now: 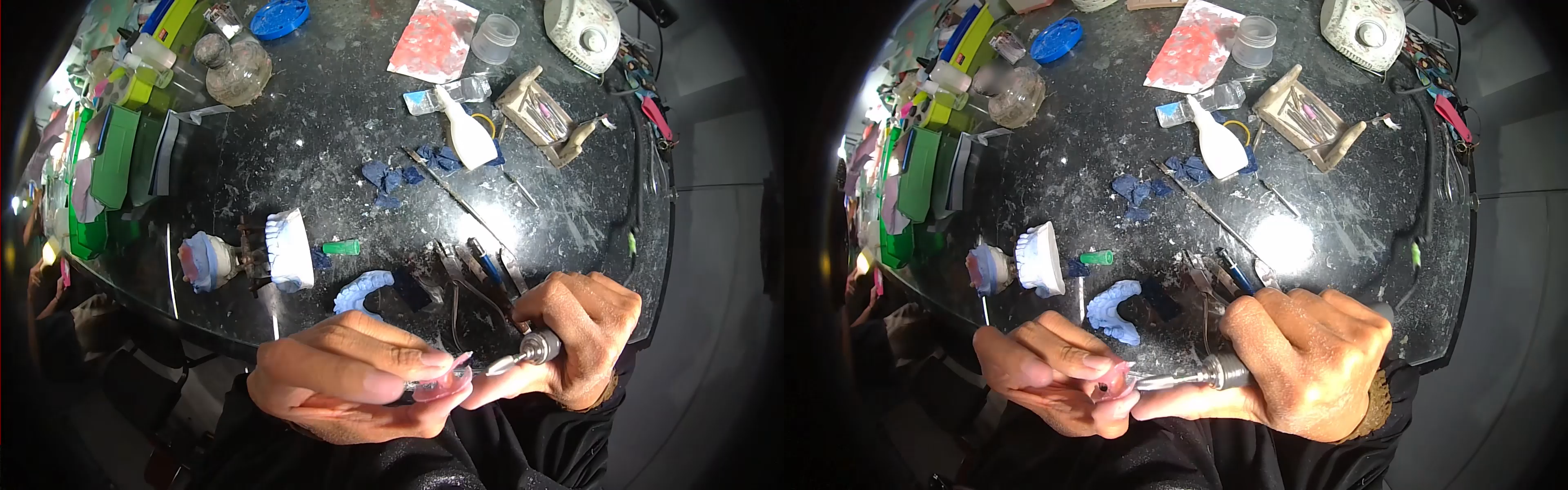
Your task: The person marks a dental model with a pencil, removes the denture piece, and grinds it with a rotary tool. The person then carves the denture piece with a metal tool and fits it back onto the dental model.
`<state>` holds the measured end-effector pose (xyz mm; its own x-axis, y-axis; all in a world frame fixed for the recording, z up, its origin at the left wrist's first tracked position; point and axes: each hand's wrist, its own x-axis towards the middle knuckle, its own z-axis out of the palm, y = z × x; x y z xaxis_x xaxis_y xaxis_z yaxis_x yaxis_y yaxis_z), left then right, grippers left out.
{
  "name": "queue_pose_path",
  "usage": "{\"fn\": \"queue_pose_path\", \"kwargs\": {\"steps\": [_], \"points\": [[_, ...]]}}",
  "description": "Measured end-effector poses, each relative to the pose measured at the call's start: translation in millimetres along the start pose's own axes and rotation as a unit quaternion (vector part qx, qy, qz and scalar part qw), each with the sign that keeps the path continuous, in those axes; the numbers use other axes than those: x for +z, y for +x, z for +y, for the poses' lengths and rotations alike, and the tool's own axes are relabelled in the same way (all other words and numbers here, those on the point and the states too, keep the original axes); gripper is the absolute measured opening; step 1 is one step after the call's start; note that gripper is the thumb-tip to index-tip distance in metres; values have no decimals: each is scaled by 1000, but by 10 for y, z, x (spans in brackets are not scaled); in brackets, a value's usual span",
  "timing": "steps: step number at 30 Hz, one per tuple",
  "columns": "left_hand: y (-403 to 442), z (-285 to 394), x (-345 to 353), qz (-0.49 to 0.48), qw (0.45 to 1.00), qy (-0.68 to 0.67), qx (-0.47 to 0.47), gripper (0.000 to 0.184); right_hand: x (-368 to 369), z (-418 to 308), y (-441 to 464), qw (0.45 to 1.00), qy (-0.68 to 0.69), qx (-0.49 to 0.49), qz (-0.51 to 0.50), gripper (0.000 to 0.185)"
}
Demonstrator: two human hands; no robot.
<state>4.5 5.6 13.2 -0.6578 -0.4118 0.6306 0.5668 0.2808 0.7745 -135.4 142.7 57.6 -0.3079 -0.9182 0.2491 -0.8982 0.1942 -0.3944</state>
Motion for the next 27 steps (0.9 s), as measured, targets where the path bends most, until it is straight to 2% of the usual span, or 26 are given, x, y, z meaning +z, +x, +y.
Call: {"fn": "queue_pose_path", "kwargs": {"steps": [5, 9, 27], "points": [[6, -9, -26, -9, 1000, 16, -3, 52, 60, 15, 3, 999, -34, -16, 20, 61], [-11, -18, -19, -10, 1000, 26, -4, 54, 25, -64, -7, 997, -65, 23, -27, 65], [-11, -13, -57, -20, 998, 45, -35, 60, 19, -98, -20, 995, -88, 42, -35, 62]]}}
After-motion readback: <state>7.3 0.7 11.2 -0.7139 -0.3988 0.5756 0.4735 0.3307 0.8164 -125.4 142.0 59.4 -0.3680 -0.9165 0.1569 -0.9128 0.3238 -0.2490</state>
